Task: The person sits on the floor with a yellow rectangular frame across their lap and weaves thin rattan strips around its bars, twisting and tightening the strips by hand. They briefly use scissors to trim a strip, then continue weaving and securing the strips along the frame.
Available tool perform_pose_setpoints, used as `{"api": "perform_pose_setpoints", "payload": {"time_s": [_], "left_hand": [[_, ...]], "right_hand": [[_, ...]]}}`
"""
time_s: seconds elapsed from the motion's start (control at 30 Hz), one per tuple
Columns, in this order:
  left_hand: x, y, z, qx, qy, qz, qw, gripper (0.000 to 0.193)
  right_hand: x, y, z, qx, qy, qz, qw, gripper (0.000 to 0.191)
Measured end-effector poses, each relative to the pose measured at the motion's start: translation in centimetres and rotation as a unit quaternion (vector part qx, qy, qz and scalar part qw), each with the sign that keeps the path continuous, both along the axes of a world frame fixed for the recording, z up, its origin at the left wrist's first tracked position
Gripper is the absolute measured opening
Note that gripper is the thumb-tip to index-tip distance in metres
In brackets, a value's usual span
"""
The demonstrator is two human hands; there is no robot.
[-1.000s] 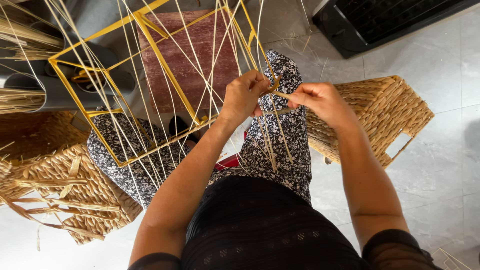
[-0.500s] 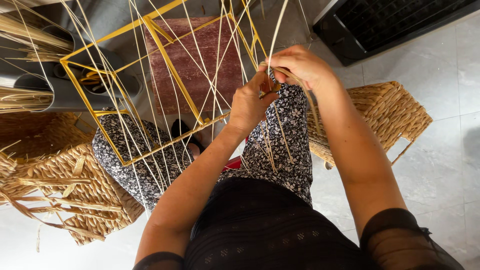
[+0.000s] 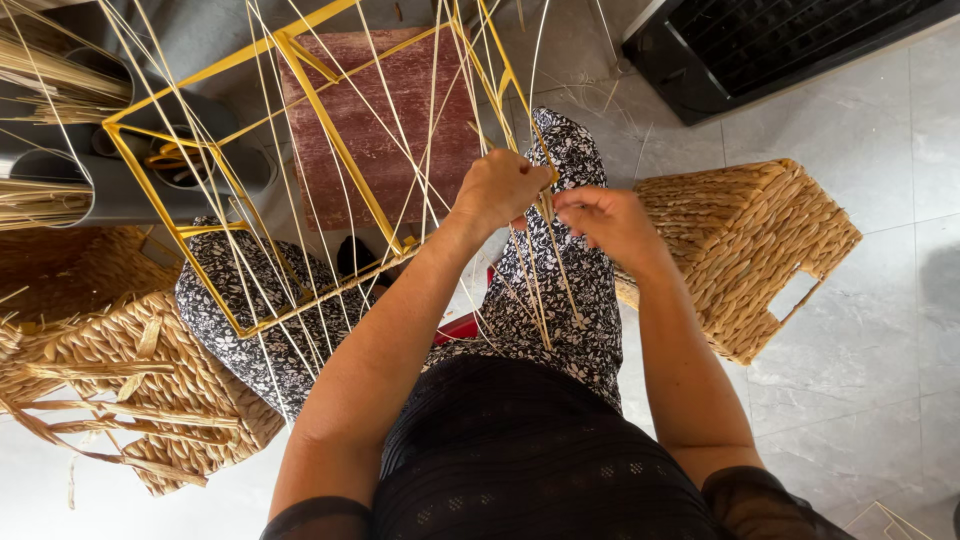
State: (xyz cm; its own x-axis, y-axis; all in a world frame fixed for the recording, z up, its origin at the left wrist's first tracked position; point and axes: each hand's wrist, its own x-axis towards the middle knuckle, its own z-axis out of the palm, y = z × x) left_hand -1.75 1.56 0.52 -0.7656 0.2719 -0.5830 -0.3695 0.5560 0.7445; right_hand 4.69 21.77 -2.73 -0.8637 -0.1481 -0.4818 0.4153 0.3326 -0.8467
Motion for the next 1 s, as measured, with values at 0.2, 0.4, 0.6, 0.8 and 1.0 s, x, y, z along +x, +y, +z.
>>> {"api": "perform_pose_setpoints", "payload": {"time_s": [0.2,0.4,0.6,0.8,1.0], "left_hand": [[0.3,-0.3,0.6,0.054,-0.01,0.044,0.998,0.032],[2.9,-0.3,1.7,0.094,0.139,0.15,0.974,0.019],[5.4,0.3,1.6,-0.005,0.465,0.149,0.873,0.009],[4.3,0.3,1.0,0.094,0.205,0.127,0.966,0.015],[4.4,0.5,-0.3,0.061,0.286,0.091,0.952,0.03]], "right_hand": [[-0.7,0.2,0.2,-0.063,-0.018,-0.01,0.998,0.015],[-3.5,2.8,2.8,-0.083,-0.067,0.023,0.994,0.022],[-4.6,2.9,5.1,-0.168,-0.073,0.021,0.983,0.026],[-6.9,1.6,5.4,-0.193,-0.062,0.042,0.978,0.028],[-9.9,-1.1,3.5,-0.094,-0.055,0.101,0.989,0.03]]}}
